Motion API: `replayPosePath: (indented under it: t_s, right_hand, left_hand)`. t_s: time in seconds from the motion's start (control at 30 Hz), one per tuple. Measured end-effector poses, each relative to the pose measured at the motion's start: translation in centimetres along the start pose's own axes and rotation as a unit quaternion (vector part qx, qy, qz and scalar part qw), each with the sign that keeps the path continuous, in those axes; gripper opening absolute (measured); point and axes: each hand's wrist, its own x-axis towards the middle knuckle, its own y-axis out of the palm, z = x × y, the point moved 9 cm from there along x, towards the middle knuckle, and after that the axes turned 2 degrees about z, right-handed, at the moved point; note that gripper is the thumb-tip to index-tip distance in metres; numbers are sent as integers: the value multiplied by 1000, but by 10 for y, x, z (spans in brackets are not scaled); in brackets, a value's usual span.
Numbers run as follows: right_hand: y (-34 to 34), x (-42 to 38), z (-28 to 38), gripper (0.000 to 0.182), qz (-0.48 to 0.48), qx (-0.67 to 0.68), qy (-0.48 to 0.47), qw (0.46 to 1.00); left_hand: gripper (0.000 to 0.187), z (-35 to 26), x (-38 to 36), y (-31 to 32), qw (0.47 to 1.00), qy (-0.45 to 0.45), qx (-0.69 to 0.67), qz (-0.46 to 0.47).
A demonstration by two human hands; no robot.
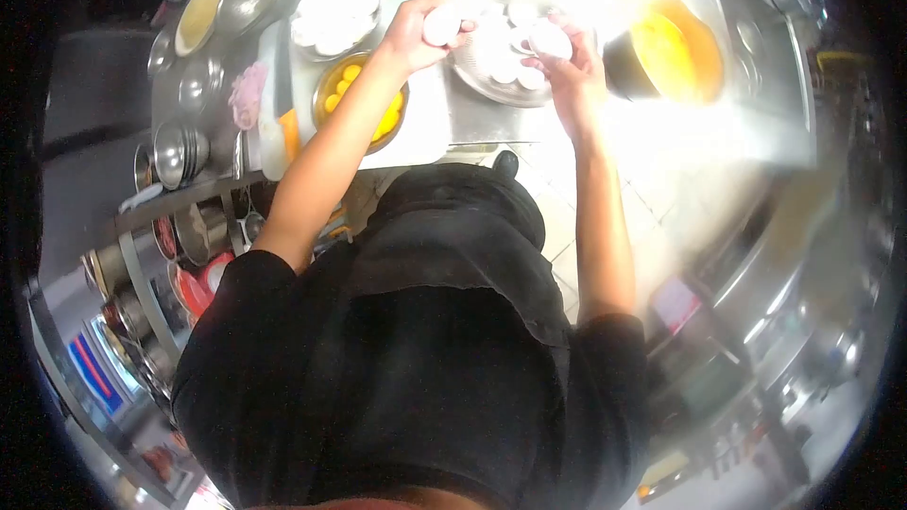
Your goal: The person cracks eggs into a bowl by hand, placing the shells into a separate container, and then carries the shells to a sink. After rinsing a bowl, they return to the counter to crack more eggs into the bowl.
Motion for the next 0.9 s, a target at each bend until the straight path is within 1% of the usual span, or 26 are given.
replayPosePath:
  t_s: [0.03, 0.07, 0.1, 0.13, 0.17, 0.2, 0.23, 0.27, 0.3, 0.33, 0.37, 0.4, 0.43, 0.47, 0.5, 0.53, 0.6, 0.63, 0.67, 0.7, 0.73, 0.77, 0.83, 0.87, 0.9]
  right_hand:
    - [20, 2, 3, 43, 28, -73, -11, 997]
    - [40, 3, 6, 45, 58, -145, -23, 987]
    - [58, 4, 7, 43, 83, -199, -30, 976]
    - [75, 4, 3, 43, 102, -200, -23, 974]
    - [100, 0, 10, 43, 122, -316, -99, 936]
    - [128, -7, 17, 43, 140, -422, -178, 878]
    - [155, -15, 24, 44, 162, -441, -201, 859]
    - [170, -15, 14, 44, 180, -439, -197, 858]
    - [191, -27, 22, 47, 193, -416, -323, 828]
    - [208, -44, 29, 49, 200, -383, -443, 785]
    - [220, -49, 21, 52, 212, -352, -456, 789]
    - [235, -49, 4, 47, 252, -393, -430, 773]
    - [239, -40, -18, 47, 265, -429, -324, 800]
    - [238, -33, -42, 47, 273, -461, -215, 816]
    - [230, -30, -48, 47, 240, -412, -190, 858]
    - [216, -20, -63, 42, 201, -275, -71, 938]
    - [216, -9, -71, 38, 231, -150, 17, 961]
    - [220, -9, -78, 32, 260, -164, 75, 949]
    - [218, -5, -94, 32, 295, -228, 86, 924]
    - [224, -10, -97, 35, 325, -339, 77, 879]
    - [229, -15, -101, 38, 351, -444, 70, 822]
    - [222, -10, -110, 40, 341, -444, 11, 828]
    - [218, -13, -111, 40, 326, -466, 3, 823]
    - [217, -15, -112, 41, 316, -486, -7, 815]
    - [215, -17, -115, 41, 312, -486, -5, 816]
  left_hand:
    - [36, -3, -15, 0, 998, -9, -59, 29]
    - [36, -9, -31, -7, 998, 8, -62, 21]
    - [34, -16, -51, -17, 999, 41, -25, -17]
    - [32, -23, -73, -27, 996, 71, 9, -58]
    - [28, -35, -92, -27, 990, 116, 75, -37]
    - [33, -45, -112, -34, 974, 135, 167, -68]
    - [37, -55, -131, -35, 947, 166, 256, -101]
    - [42, -62, -150, -34, 911, 189, 341, -135]
    - [48, -68, -167, -26, 906, 207, 345, -130]
    - [45, -71, -183, -30, 881, 210, 393, -155]
    - [45, -74, -196, -29, 870, 216, 414, -157]
    - [46, -76, -207, -29, 858, 221, 436, -155]
    - [46, -78, -215, -35, 857, 227, 433, -163]
    - [47, -78, -222, -40, 843, 219, 461, -169]
    - [47, -78, -228, -46, 829, 209, 489, -175]
    - [47, -80, -235, -51, 826, 213, 489, -180]
    - [48, -78, -243, -54, 807, 228, 510, -191]
    - [49, -77, -243, -54, 805, 222, 524, -169]
    - [49, -77, -243, -57, 807, 220, 523, -163]
    - [50, -77, -241, -53, 783, 211, 567, -142]
    - [51, -74, -238, -49, 757, 201, 610, -122]
    - [51, -73, -235, -47, 759, 199, 609, -116]
    - [53, -70, -230, -50, 715, 130, 670, -154]
    - [53, -66, -228, -48, 716, 129, 670, -150]
    - [51, -66, -228, -48, 714, 141, 662, -179]
